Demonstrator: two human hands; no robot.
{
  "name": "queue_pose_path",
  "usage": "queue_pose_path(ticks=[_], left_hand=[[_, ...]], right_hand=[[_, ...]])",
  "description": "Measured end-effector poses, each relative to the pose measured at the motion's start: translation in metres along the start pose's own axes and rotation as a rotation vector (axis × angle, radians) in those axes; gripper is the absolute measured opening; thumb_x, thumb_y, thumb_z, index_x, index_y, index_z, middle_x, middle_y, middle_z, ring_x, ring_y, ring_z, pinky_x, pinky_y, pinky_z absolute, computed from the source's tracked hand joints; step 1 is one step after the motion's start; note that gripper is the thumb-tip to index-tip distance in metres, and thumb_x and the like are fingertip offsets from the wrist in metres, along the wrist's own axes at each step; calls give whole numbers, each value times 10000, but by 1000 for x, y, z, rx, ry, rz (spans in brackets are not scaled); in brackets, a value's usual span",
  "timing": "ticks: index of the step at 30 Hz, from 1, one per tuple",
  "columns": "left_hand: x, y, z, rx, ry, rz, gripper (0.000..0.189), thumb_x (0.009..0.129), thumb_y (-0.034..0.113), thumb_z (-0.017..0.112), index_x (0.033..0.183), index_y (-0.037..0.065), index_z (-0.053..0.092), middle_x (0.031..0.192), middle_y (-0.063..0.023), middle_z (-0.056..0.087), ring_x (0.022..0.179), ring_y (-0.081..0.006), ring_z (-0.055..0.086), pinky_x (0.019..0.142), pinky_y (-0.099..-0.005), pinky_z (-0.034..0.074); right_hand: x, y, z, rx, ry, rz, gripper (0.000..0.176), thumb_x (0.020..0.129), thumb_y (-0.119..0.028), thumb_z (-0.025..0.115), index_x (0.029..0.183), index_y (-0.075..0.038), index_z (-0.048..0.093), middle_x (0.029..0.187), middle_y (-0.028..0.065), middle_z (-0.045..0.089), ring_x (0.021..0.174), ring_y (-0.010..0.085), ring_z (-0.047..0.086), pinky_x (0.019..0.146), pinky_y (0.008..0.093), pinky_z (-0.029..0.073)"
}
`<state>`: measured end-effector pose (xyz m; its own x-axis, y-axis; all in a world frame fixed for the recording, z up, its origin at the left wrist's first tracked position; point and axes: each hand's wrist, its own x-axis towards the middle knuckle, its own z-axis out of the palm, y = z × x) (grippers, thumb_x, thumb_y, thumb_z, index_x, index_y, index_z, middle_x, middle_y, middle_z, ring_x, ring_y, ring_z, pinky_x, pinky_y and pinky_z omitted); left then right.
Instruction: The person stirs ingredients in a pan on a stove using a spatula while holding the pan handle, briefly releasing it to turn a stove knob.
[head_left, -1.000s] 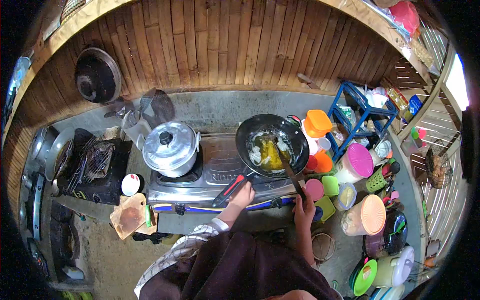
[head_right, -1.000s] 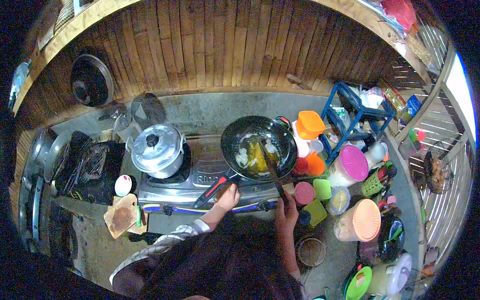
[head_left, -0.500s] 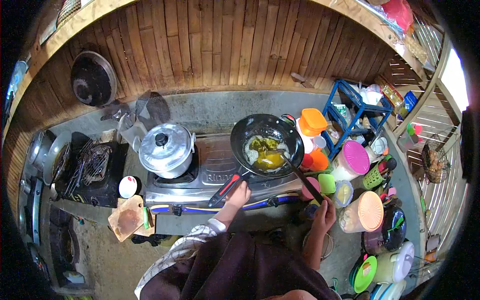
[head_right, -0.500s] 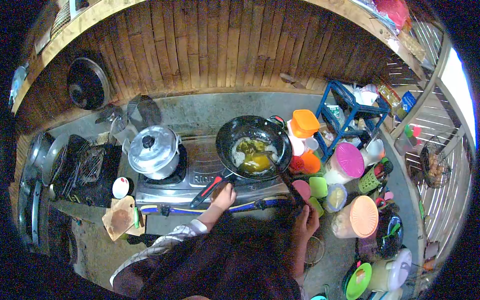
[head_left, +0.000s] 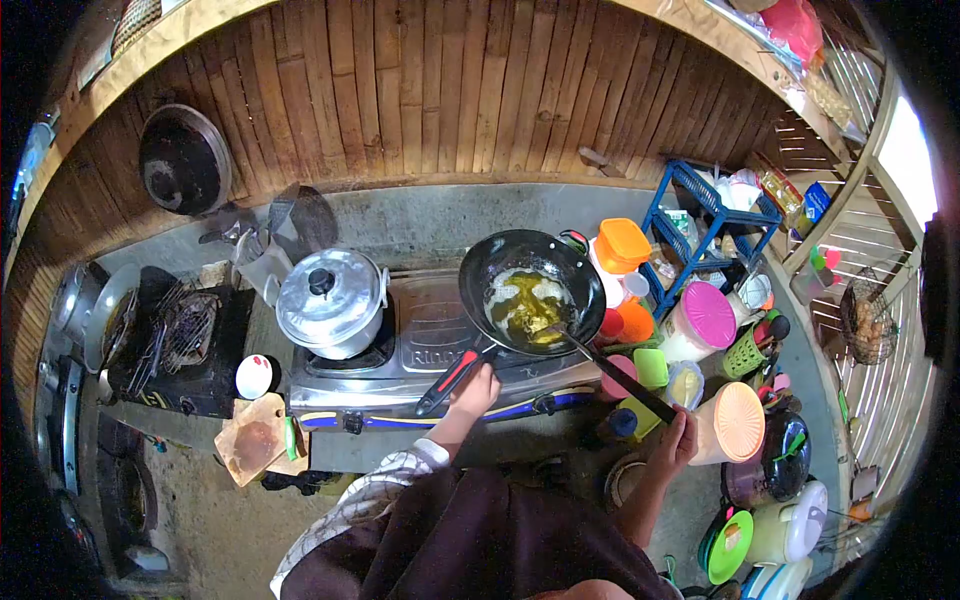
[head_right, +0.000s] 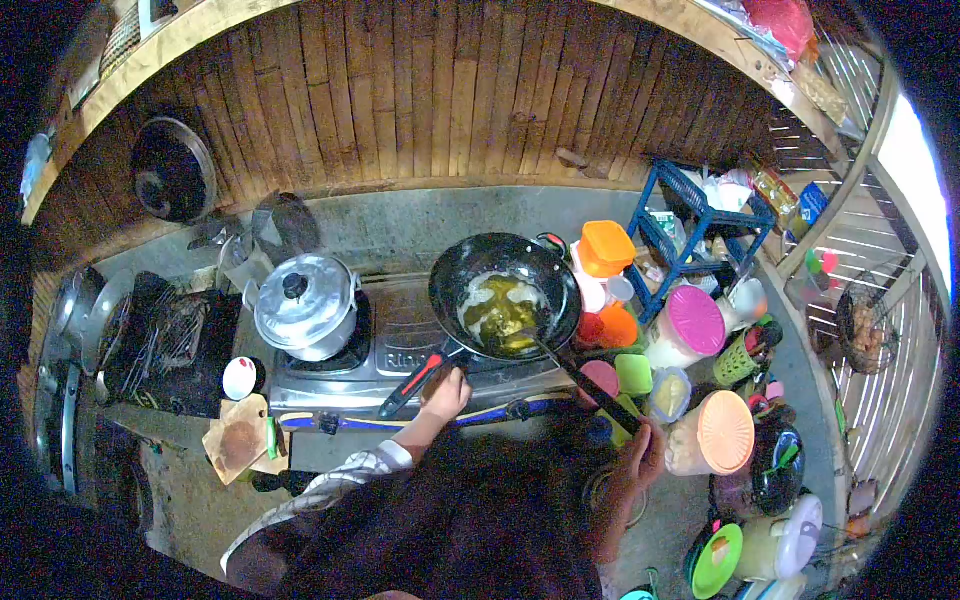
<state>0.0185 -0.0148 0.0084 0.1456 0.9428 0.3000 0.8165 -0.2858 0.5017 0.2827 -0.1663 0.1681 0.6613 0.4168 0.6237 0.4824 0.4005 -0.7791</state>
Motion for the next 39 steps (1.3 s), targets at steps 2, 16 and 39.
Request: queue_pose_path(ticks=[2,16,39], left_hand=[[0,-1,0,15,53,35,215,752,251,500,820,49,530,837,-176,558,784,-361,550,679,-470,444],[0,-6,8,-24,55,108,241,792,249,456,854,16,467,747,-237,570,694,-407,548,646,-500,428],[-1,-2,0,36,70,60,243,787,273,467,845,43,517,801,-199,565,773,-378,556,668,-491,438]], right_hand=[[-4,7,3,-49,-58,51,181,908,-153,470,901,-14,585,618,-55,433,494,4,318,424,170,220],[-37,44,56,61,-390,300,204,862,-74,534,1056,-10,537,809,-6,555,631,36,464,537,168,354],[-5,84,94,-537,-1024,-65,594,748,-167,637,1265,-81,358,711,98,589,525,178,562,450,303,436]])
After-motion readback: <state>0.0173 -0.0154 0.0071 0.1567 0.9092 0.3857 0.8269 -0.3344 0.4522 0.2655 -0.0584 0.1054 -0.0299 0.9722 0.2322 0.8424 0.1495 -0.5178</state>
